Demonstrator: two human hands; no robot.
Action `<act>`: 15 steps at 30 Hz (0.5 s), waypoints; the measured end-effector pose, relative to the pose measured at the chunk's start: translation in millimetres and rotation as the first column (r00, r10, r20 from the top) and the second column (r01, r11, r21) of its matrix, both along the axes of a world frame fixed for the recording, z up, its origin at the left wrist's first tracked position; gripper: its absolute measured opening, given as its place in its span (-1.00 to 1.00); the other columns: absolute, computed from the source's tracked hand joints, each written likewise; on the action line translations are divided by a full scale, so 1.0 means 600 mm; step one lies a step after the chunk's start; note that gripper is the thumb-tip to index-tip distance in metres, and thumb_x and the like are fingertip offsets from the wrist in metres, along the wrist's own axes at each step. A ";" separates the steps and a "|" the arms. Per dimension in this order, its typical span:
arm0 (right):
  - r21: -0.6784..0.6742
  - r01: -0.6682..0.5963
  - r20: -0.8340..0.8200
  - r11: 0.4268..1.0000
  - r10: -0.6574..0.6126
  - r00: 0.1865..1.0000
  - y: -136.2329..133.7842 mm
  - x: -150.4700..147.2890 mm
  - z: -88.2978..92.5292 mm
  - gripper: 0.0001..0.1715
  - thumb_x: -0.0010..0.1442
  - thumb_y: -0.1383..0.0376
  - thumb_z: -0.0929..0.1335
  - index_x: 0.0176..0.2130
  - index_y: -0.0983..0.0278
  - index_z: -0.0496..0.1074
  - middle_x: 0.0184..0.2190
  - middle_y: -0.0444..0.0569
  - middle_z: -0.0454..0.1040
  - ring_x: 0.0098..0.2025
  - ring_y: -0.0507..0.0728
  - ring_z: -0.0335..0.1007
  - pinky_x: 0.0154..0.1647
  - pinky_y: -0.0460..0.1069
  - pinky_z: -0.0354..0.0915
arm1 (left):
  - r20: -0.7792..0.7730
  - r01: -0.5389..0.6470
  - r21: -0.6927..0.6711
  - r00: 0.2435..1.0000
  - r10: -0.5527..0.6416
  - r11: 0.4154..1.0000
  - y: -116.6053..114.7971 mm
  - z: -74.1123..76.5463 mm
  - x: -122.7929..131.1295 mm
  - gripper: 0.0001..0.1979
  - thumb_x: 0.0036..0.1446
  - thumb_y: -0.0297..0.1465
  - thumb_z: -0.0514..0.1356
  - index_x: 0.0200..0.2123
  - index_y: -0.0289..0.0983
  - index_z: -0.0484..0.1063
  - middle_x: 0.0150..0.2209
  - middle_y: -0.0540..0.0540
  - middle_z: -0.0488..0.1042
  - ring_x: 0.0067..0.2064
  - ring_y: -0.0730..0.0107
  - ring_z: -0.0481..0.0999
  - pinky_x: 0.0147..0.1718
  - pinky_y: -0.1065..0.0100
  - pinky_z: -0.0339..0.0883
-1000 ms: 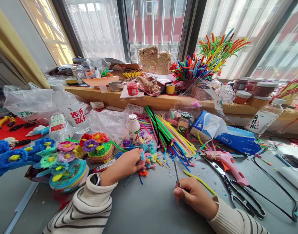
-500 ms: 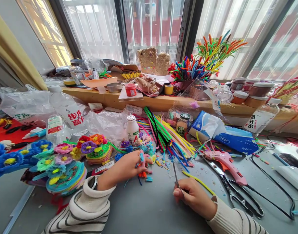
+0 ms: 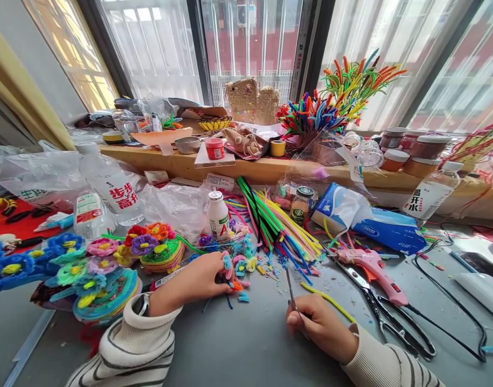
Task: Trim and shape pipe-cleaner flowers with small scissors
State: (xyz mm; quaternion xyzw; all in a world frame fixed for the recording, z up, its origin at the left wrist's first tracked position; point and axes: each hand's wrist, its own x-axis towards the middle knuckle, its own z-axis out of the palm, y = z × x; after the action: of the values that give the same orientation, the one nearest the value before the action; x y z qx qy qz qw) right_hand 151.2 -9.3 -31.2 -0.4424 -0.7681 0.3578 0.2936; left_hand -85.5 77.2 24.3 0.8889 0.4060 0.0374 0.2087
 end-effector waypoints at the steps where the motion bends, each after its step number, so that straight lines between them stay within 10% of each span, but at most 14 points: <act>1: 0.001 -0.001 -0.002 1.000 0.001 1.000 0.000 0.000 0.000 -0.20 0.06 -0.14 -0.02 -0.67 0.35 0.36 -0.75 -0.11 0.25 -0.65 -0.05 0.13 -0.57 -0.16 0.06 | 0.010 0.007 -0.008 1.000 -0.007 1.000 -0.001 0.002 0.000 -0.74 -0.14 -0.17 0.11 -0.54 -0.26 0.28 -0.46 -0.01 0.37 -0.40 0.41 0.34 -0.44 0.45 0.14; 15: -0.008 -0.015 0.020 1.000 0.015 1.000 -0.001 -0.001 0.005 -0.19 0.04 -0.16 -0.04 -0.67 0.34 0.36 -0.77 -0.13 0.21 -0.66 -0.05 0.10 -0.59 -0.15 0.05 | -0.003 -0.018 -0.022 1.000 0.018 1.000 -0.009 0.010 0.011 -0.82 -0.11 -0.28 0.07 -0.54 -0.27 0.34 -0.49 -0.01 0.36 -0.43 0.42 0.32 -0.47 0.45 0.16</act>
State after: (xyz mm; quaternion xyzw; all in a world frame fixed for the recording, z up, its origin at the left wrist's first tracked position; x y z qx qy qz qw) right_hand 150.7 -10.1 -28.4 -0.4415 -0.7728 0.3587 0.2814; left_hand -79.2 72.0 30.4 0.8828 0.4149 0.0337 0.2176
